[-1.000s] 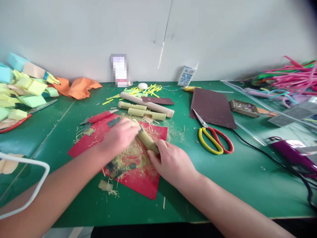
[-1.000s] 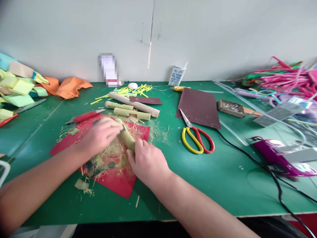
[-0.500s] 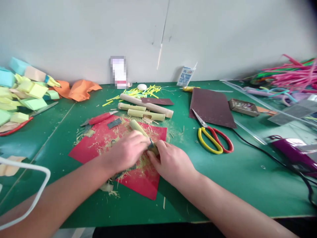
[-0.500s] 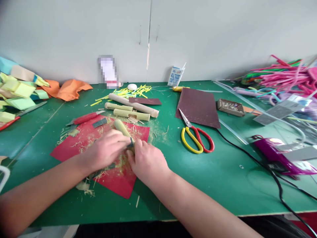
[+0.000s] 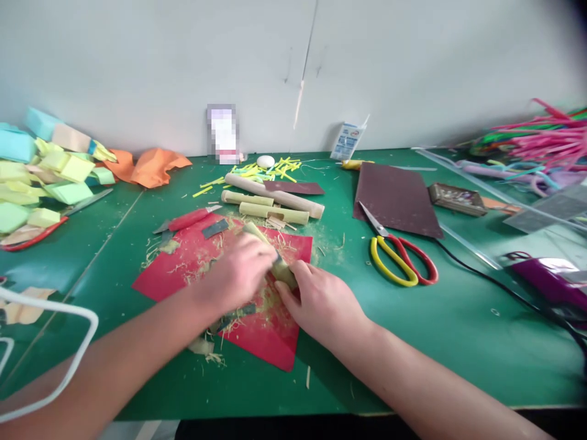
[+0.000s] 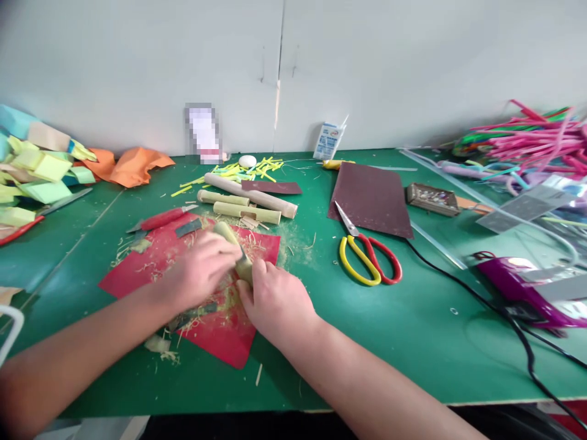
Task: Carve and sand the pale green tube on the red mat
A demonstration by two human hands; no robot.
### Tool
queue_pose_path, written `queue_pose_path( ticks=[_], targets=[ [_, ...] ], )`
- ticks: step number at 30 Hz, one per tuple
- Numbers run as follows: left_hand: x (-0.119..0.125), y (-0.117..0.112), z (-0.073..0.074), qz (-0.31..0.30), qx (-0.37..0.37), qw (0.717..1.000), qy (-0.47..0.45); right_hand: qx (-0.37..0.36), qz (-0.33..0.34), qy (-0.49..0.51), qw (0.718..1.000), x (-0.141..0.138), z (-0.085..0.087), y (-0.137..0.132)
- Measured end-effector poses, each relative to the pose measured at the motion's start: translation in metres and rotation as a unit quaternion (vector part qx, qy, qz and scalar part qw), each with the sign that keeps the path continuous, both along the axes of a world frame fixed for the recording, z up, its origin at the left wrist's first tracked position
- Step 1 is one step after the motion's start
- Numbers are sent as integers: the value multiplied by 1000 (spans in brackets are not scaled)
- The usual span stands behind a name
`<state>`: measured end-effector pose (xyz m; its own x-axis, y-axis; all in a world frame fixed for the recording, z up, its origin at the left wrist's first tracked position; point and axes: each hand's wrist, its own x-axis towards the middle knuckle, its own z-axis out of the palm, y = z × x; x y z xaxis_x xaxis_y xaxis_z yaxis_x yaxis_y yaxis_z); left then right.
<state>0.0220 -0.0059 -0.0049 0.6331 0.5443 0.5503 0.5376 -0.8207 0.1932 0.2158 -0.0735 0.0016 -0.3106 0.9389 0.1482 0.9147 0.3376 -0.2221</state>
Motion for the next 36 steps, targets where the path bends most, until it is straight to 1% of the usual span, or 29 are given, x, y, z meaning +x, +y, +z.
queue_pose_path(
  ticks=[1, 2, 5, 6, 7, 10, 11, 12, 15, 16, 17, 20, 21, 22, 25, 26, 27, 30, 31, 34, 36],
  targets=[
    [0, 1, 0, -15, -11, 1000, 2, 0, 0, 0, 1000, 0, 0, 0],
    [-1, 2, 0, -15, -2, 1000, -2, 3, -1, 0, 1000, 0, 0, 0],
    [-3, 8, 0, 74, 31, 996, -31, 11, -4, 3, 1000, 0, 0, 0],
    [-3, 8, 0, 86, 31, 995, -36, 11, -3, 4, 1000, 0, 0, 0],
    [-2, 7, 0, 79, 23, 996, -37, 9, -1, 5, 1000, 0, 0, 0],
    [2, 2, -1, 6, -6, 1000, -29, 2, 0, 3, 1000, 0, 0, 0],
    [2, 2, -1, -2, -7, 1000, -29, 0, -3, 3, 1000, 0, 1, 0],
    [1, 3, 0, 8, -2, 1000, -30, -1, -6, 3, 1000, 0, 1, 0],
    [-3, 11, 1, 78, 26, 996, -37, -6, -8, 9, 1000, -1, 2, -1],
    [-3, 11, 1, 87, 31, 995, -37, -10, -8, 10, 1000, -1, 2, -1],
    [-2, 10, 2, 80, 30, 996, -33, -14, -8, 12, 1000, 0, 2, -1],
    [1, 3, 3, 18, 12, 1000, -17, -18, -7, 17, 1000, 0, 2, -1],
    [0, 2, 3, 8, 8, 1000, -15, -17, -7, 18, 1000, 0, 2, -1],
    [-1, 2, 3, 12, 10, 1000, -15, -16, -8, 18, 1000, 1, 2, -1],
    [-8, 8, 2, 75, 30, 996, -27, -25, -17, 19, 999, 1, 4, -1],
    [-10, 9, 2, 88, 32, 995, -28, -31, -19, 20, 999, 1, 4, 0],
    [-11, 10, 1, 87, 31, 995, -26, -38, -22, 20, 999, 1, 5, 0],
    [-8, 7, 0, 43, 21, 999, -16, -51, -24, 18, 998, 0, 6, 0],
    [-7, 6, 0, 39, 24, 999, -16, -51, -25, 16, 998, 0, 7, 0],
    [-5, 3, -1, 57, 50, 997, -9, -51, -30, 15, 998, 0, 7, 1],
    [-5, 1, -1, 34, 49, 998, 14, -55, -29, 16, 998, 0, 7, 1]
  ],
)
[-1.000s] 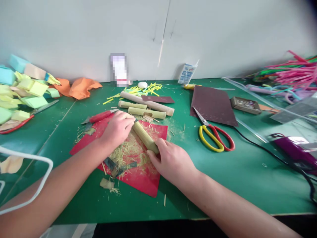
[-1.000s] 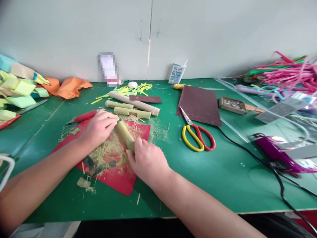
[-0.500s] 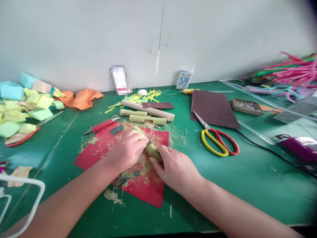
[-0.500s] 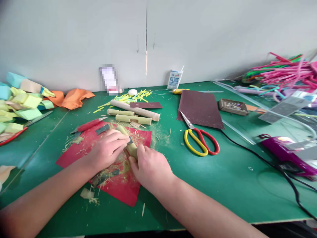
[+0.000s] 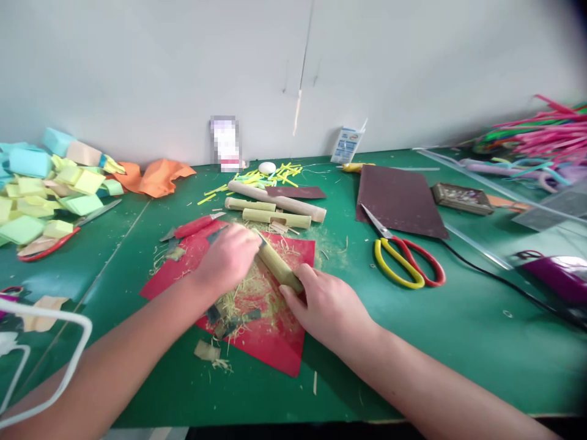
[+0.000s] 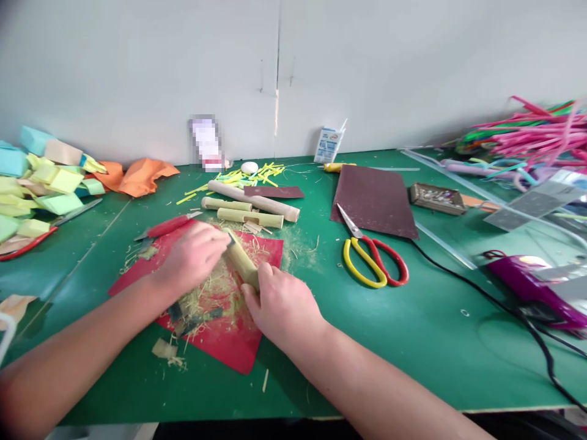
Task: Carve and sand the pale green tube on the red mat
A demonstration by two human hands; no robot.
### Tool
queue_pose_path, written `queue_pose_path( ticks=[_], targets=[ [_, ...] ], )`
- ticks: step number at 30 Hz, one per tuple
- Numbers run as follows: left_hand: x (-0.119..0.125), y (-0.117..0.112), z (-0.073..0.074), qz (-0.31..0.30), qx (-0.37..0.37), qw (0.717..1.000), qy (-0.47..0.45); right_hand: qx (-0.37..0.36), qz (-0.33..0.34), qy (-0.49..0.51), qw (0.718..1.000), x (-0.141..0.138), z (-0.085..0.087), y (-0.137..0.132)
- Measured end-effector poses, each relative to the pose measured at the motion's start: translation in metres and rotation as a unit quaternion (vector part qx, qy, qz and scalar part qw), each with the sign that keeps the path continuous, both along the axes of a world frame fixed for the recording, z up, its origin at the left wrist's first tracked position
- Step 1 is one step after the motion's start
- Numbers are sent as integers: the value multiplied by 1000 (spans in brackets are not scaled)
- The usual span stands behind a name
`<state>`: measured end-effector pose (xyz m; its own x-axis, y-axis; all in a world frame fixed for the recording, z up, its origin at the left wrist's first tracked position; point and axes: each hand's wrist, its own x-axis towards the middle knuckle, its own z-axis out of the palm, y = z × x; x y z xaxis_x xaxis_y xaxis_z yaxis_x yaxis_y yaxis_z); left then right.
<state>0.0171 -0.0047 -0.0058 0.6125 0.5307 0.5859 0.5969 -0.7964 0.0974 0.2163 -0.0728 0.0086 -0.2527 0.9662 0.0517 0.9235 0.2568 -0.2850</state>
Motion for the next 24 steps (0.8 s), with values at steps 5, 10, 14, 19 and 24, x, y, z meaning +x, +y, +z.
queue_pose_path(
  ticks=[5, 10, 14, 19, 24],
  targets=[
    [-1, -1, 1, -21, -4, 1000, -1, 6, 4, -6, 1000, -1, -1, -1],
    [7, -8, 2, -48, -35, 998, 3, 9, 14, 1, 1000, 0, -3, 0],
    [8, -6, 2, -30, -30, 999, -13, 12, 12, -1, 1000, 0, -4, -1],
    [8, -8, 2, -53, -56, 997, -5, 13, 15, -3, 1000, 0, -6, -1],
    [7, -5, 1, -2, -28, 999, -42, 24, 6, -6, 1000, -1, -5, -1]
  ],
)
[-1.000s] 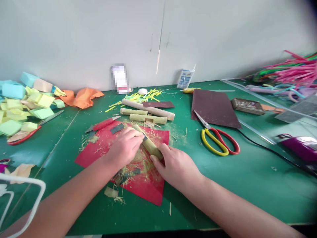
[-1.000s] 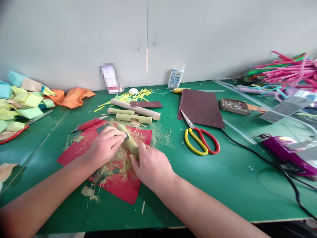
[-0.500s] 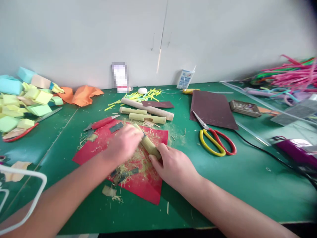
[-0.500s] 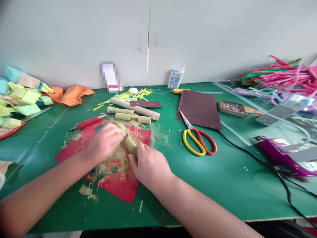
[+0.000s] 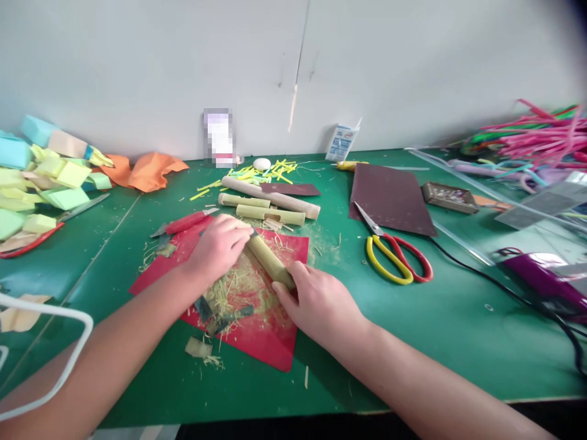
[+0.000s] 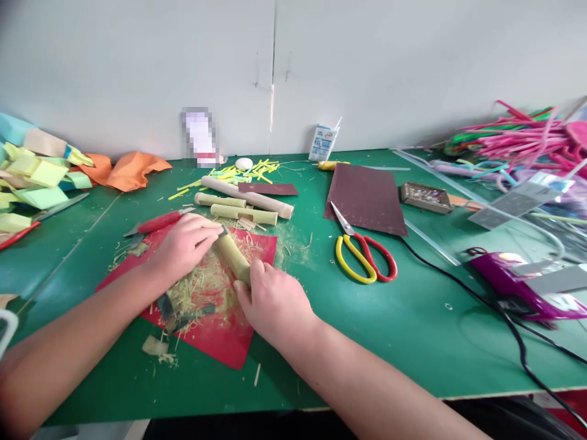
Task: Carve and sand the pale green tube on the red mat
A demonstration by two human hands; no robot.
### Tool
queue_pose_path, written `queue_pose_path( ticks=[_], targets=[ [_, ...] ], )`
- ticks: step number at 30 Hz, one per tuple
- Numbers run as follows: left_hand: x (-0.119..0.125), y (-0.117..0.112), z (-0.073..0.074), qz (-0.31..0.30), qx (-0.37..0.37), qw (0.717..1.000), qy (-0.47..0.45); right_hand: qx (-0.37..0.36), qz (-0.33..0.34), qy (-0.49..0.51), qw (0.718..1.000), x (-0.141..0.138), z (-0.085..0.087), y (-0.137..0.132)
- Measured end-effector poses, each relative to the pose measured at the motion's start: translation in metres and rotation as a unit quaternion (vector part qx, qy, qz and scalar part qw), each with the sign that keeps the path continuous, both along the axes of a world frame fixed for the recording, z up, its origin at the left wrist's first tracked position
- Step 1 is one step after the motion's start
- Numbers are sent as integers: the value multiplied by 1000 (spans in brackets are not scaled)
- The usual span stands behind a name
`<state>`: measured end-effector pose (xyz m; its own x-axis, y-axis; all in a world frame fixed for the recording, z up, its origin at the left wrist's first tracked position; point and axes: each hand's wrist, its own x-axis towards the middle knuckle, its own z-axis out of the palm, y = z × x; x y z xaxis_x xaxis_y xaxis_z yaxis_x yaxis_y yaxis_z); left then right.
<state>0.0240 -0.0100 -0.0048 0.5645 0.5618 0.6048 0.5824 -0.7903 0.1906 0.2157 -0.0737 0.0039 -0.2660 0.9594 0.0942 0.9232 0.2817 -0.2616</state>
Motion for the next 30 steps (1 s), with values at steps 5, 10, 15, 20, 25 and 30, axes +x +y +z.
queue_pose_path(
  ticks=[5, 10, 15, 20, 25, 30],
  targets=[
    [2, -1, 0, -50, -48, 998, 13, -3, 7, 0, 1000, -1, 1, 0],
    [-1, 3, 0, 16, -9, 1000, -8, -2, 3, -6, 1000, 0, -1, -1],
    [0, -3, 1, -57, -41, 997, 21, -2, 6, -5, 1000, 0, -1, -1],
    [2, -3, 3, 5, -23, 1000, 5, -5, 7, -5, 1000, -1, 0, 0],
    [1, 1, 2, -15, -31, 999, 3, -8, -2, -8, 1000, 0, 0, 1],
    [1, 1, 1, -4, -34, 999, 3, 4, 5, -10, 1000, 1, -1, -1]
  ],
)
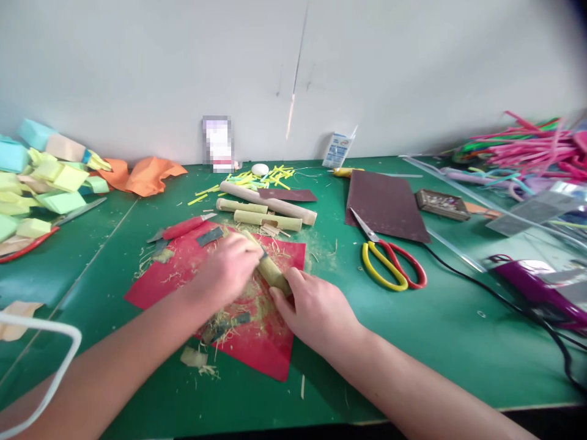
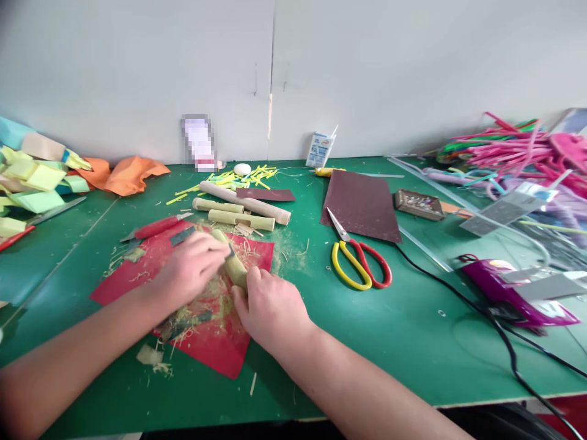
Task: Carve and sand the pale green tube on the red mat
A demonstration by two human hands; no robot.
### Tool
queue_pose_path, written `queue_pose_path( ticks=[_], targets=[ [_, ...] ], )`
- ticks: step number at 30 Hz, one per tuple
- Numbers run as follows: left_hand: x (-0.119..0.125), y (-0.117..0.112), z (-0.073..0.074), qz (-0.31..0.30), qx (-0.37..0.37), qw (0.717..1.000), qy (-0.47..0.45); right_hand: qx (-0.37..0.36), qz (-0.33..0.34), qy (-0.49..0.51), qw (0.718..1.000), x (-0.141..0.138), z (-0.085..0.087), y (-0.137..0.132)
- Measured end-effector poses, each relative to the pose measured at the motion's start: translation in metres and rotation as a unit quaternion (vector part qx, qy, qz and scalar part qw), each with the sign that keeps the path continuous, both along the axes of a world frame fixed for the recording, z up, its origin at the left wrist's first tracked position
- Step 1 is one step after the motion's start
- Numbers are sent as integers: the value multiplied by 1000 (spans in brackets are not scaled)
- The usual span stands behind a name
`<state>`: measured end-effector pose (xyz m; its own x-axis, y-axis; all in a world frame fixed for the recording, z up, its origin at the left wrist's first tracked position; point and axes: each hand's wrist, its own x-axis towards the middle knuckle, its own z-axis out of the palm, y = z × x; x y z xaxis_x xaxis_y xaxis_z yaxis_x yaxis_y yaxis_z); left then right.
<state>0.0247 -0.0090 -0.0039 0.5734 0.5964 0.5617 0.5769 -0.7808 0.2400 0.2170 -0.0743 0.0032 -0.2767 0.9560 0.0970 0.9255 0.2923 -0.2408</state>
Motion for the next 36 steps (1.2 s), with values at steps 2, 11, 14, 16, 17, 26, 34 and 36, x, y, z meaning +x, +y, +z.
queue_pose_path(
  ticks=[2, 11, 14, 16, 17, 26, 34, 36],
  targets=[
    [4, -8, -1, -38, -22, 999, 4, 18, 8, -7, 1000, 1, 0, -1],
    [3, -1, -3, -20, -17, 999, -34, 79, 13, 13, 997, 2, -2, 0],
    [-6, 5, -2, 12, 4, 999, -29, 65, 16, 29, 997, 2, -3, -1],
    [-8, 6, -1, 35, 9, 999, -27, 55, 14, 37, 998, 1, -3, -1],
    [-7, 4, 0, 38, 8, 999, -29, 52, 12, 39, 998, 1, -4, 0],
    [1, -10, 2, -16, -5, 1000, -20, 35, -2, 35, 999, 1, -4, -1],
    [-1, -6, 1, -32, 6, 999, 8, 32, -1, 28, 999, 1, -3, -3],
    [-3, -4, 0, 8, 35, 999, -5, 32, -7, 29, 999, 1, -3, -3]
  ],
)
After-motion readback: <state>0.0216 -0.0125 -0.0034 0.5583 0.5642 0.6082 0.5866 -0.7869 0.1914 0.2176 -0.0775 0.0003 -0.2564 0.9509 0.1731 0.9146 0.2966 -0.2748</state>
